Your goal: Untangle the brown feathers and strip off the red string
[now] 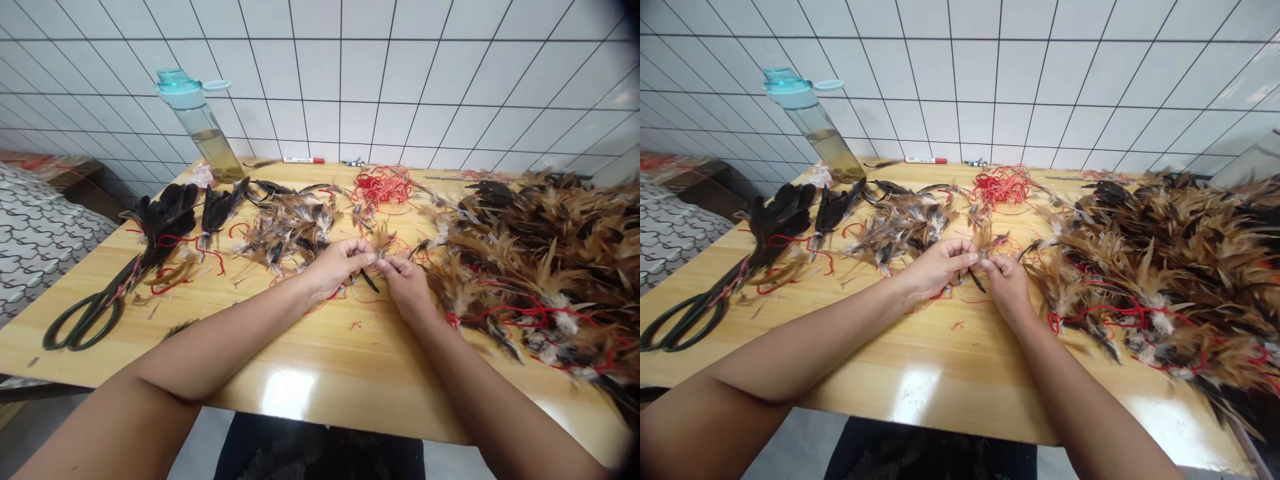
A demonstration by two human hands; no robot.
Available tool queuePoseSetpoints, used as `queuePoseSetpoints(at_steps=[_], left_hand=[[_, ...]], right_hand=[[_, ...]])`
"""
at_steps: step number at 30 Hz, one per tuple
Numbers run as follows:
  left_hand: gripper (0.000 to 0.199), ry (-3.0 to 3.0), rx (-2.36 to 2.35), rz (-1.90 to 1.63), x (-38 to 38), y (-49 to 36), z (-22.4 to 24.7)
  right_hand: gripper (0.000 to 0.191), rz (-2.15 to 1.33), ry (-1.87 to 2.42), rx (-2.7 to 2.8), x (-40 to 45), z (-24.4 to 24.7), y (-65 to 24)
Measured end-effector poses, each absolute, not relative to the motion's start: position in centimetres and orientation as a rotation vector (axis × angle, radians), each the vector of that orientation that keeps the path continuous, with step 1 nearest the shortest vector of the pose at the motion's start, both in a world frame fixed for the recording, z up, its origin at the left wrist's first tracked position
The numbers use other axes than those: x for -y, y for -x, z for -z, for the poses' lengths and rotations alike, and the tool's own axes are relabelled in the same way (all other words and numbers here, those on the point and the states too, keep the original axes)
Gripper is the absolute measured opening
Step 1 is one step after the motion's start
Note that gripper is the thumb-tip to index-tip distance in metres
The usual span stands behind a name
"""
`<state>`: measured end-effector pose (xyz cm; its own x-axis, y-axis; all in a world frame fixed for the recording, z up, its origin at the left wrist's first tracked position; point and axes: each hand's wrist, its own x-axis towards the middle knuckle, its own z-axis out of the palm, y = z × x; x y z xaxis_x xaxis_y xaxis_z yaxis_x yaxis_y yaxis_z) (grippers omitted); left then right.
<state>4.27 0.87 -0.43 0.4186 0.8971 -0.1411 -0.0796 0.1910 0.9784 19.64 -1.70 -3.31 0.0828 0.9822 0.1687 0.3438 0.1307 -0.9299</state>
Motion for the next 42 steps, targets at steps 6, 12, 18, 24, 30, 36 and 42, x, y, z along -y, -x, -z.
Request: queuePoseSetpoints(at_steps=[6,12,18,24,30,36,42], left_hand=[[0.017,-1.186,-0.919,-0.857,-0.5,-4.5,-0.3],[0.017,-1.171,-0.874,-0.829,-0.6,-4.4,-0.2],[0.026,-1.176,-0.807,-0.804,-1.0,-4.3,0.7],[0.028,-1.212,-0.804,-0.819,-1.1,-4.2,0.8],[0.024,-1.254,-0.827,-0.813,-1.1,-4.2,1.1],[0.029,-1.058,-0.752,-0.889,-1.6,-4.0,1.6],[0.035,-0.927,-0.716,-0.806,-1.7,-3.9,1.5]], right_hand=[[0.025,-0.895,1.337,1.489,1.6,3.3,-19.6],[0.02,-0.867,1.318,1.576,1.5,3.5,-19.7],[0.02,-0.809,1.311,1.642,1.5,3.3,-19.8],[0.019,-0.79,1.306,1.7,1.6,3.1,-19.6],[0.016,-0.811,1.309,1.674,1.8,2.8,-19.4],[0.013,-0.838,1.336,1.628,2.0,2.9,-19.3],[0.013,-0.825,1.321,1.609,1.9,3.0,-19.3]])
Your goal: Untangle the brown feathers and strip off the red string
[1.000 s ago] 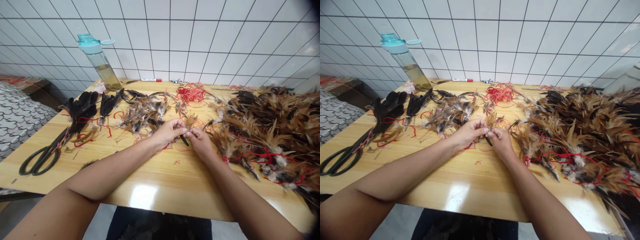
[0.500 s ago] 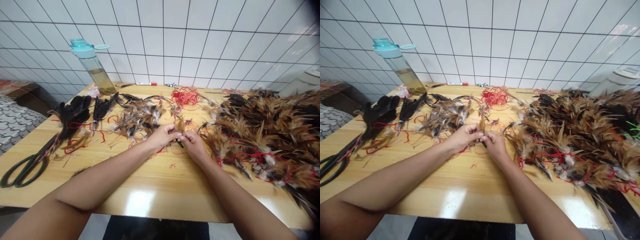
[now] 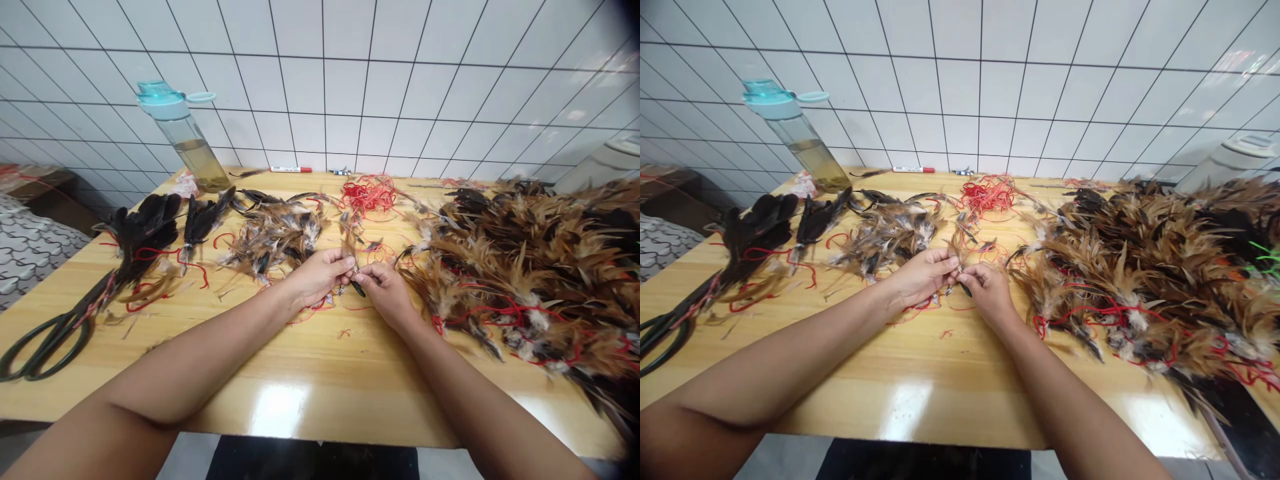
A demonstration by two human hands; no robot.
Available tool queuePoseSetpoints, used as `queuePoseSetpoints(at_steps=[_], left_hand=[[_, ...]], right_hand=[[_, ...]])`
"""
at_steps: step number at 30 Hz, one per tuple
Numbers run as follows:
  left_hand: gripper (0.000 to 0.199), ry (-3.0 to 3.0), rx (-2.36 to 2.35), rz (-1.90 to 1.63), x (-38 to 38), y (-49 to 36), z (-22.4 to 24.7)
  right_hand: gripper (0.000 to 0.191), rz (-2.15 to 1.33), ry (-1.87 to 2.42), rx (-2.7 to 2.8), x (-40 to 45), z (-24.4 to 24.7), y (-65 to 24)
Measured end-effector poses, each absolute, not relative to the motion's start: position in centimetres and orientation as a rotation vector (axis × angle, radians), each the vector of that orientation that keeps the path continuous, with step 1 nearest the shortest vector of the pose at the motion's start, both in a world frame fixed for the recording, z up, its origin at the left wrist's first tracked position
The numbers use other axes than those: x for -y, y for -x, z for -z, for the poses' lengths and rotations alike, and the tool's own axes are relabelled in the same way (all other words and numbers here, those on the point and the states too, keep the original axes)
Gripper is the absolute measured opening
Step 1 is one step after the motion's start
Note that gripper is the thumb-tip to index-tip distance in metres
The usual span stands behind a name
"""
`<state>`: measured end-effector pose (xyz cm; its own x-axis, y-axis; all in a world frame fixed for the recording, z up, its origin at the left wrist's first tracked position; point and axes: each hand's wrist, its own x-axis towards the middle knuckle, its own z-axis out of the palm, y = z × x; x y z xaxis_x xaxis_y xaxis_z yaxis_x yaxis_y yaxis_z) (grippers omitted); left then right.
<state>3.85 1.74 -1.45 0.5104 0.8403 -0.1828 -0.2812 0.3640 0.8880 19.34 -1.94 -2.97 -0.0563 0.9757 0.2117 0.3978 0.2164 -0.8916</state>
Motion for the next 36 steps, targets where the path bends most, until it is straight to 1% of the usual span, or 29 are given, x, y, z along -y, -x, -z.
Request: queuePoseSetpoints(at_steps=[6,14,23,28,31,36], left_hand=[[0.035,-0.938,-0.718,-0.792,-1.7,-3.8,1.5],[0.037,-0.994,-0.721,-0.788,-1.5,-3.9,1.6],[0.038,-1.046,-0.712,-0.76,-1.5,-3.9,1.5],[0.04,-1.016,-0.732,-0.813,-1.7,-3.7,1.2],[0.036,-1.13,-0.788,-0.841,-1.7,-3.6,1.0],[0.023,-1.4,-0.92,-0.814,-1.4,-3.8,0.8]], right_hand=[[0.014,-0.822,1.298,1.63,2.0,2.7,-19.3],[0.016,-0.715,1.322,1.745,1.9,3.3,-19.4],[0.017,-0.705,1.283,1.763,2.0,3.6,-19.4],[0.015,-0.821,1.25,1.659,2.0,3.3,-19.5],[0.017,-0.887,1.243,1.566,1.9,3.4,-19.6],[0.014,-0.817,1.254,1.632,1.7,3.4,-19.8]])
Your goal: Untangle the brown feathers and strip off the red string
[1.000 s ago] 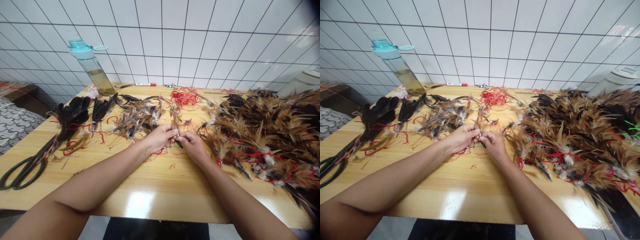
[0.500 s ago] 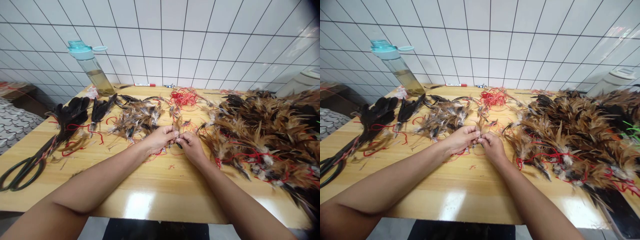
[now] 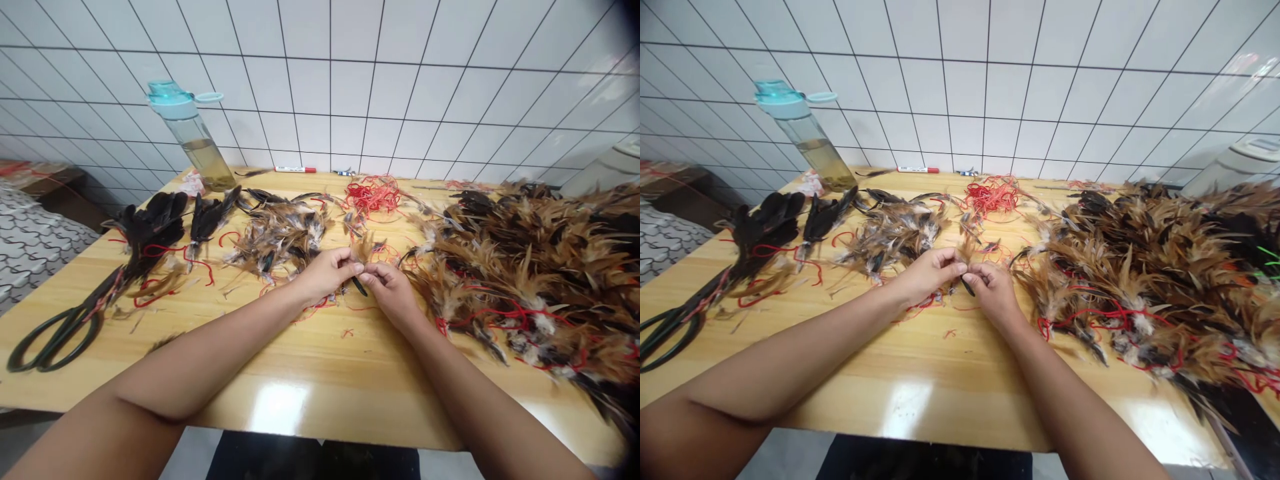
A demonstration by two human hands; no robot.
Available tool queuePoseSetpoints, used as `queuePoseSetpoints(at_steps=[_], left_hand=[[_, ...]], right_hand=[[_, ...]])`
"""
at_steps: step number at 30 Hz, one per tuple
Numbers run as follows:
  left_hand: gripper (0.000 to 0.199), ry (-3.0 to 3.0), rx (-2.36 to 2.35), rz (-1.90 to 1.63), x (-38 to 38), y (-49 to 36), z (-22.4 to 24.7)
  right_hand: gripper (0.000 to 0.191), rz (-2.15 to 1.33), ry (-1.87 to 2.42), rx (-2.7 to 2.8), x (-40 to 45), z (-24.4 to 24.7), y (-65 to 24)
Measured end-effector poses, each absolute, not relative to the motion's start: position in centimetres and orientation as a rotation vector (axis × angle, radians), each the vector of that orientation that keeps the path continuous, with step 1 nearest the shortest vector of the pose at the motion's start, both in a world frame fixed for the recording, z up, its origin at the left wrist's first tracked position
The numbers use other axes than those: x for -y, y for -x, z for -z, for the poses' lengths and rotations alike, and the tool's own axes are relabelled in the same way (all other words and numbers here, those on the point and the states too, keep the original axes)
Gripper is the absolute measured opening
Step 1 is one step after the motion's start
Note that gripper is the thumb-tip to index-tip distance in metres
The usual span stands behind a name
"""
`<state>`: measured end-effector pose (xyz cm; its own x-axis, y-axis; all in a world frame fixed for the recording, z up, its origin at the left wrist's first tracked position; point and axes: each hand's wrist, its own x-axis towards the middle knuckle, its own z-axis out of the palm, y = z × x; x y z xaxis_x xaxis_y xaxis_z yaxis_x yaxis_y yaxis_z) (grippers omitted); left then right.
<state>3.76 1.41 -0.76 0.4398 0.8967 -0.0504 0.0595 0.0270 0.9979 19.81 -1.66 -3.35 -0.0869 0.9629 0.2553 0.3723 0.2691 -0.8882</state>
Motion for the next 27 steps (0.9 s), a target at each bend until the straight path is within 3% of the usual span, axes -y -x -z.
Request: queuePoseSetpoints(at_steps=[12,17,21,27], left_hand=[[0.018,-1.532,-0.83,-0.809,-2.0,-3.4,0.3],[0.016,-1.883,-1.258,-1.079,-5.2,0.0,-0.9],[0.013,-2.218,-1.635,-0.882,-7.3,2.5,-0.4],[0.022,-2.498,-1.771,-0.618,-7.4,2.2,1.3]], right_hand=[[0.02,-0.809,1.267,1.605,1.7,3.0,-20.0],[0.02,-0.866,1.309,1.491,1.9,2.6,-19.9],[0.022,-0.857,1.354,1.451,2.1,2.5,-19.7],[0.024,-0.853,1.36,1.465,2.1,2.5,-19.6]])
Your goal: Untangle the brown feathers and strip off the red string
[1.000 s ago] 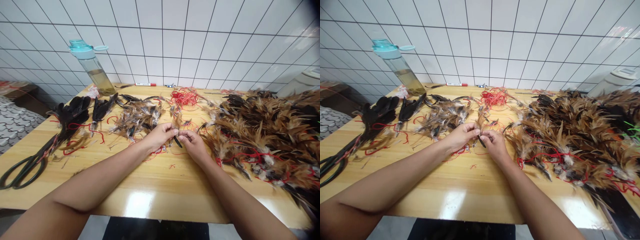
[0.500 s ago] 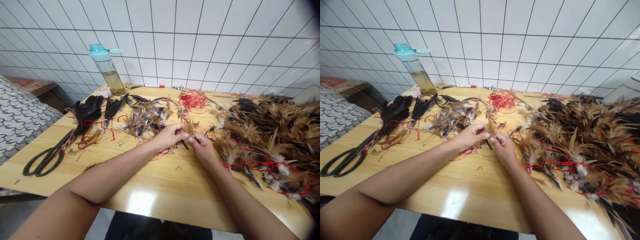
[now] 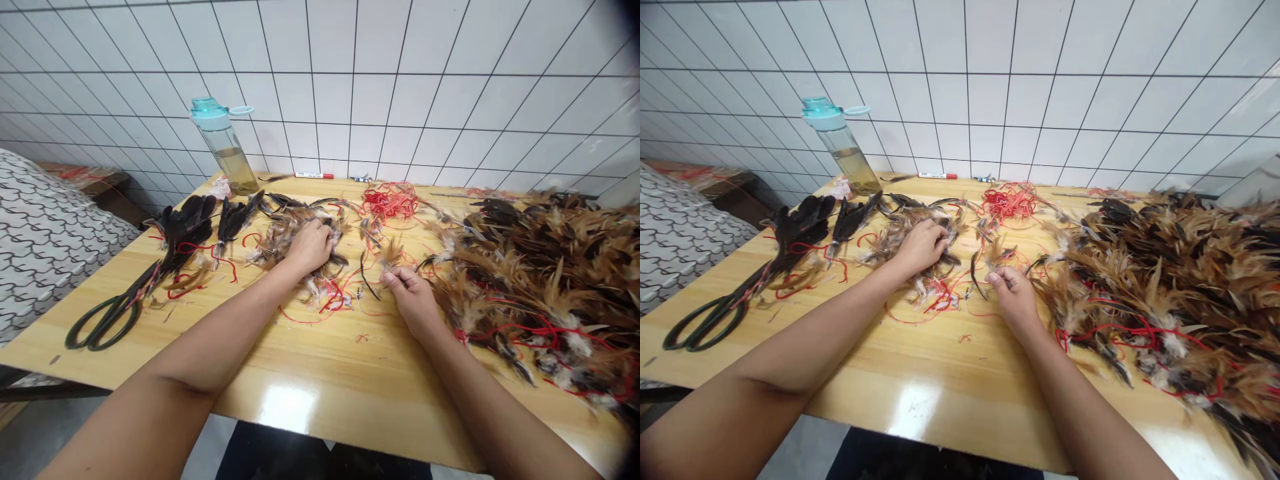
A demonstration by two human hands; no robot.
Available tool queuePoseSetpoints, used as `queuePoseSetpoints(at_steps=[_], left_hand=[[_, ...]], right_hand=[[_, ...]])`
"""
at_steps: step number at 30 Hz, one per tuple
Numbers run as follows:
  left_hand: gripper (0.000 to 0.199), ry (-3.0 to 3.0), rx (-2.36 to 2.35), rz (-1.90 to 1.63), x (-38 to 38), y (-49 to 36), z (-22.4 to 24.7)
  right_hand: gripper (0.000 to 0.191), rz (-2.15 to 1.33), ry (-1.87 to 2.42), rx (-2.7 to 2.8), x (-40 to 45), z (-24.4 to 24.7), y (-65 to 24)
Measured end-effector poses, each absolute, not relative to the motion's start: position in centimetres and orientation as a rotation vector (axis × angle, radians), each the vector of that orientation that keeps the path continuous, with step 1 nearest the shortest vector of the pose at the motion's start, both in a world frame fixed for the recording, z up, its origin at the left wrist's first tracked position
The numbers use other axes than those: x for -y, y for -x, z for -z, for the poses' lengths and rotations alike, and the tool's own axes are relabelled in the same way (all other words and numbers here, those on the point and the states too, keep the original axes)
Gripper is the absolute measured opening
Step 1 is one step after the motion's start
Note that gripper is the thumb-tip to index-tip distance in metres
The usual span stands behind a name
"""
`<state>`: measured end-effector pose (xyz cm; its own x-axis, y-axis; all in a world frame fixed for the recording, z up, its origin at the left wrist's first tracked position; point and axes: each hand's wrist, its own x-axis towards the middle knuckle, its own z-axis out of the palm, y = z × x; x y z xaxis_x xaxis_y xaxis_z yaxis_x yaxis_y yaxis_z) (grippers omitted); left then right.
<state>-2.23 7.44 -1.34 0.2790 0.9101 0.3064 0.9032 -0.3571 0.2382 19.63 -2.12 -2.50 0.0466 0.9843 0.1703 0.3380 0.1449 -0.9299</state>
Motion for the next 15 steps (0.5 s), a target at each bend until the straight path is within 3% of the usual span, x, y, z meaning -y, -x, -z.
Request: queuePoseSetpoints(at_steps=[8,15], left_hand=[[0.017,-2.554,-1.766,-0.538,-7.34,1.73,1.75],[0.02,-2.559,-1.725,-0.67,-7.13,1.48,1.16]], right_hand=[[0.024,-0.781,1.374,1.527,2.1,2.67,-19.63],[0.026,-0.724,1.394,1.582,1.87,3.08,-19.89]])
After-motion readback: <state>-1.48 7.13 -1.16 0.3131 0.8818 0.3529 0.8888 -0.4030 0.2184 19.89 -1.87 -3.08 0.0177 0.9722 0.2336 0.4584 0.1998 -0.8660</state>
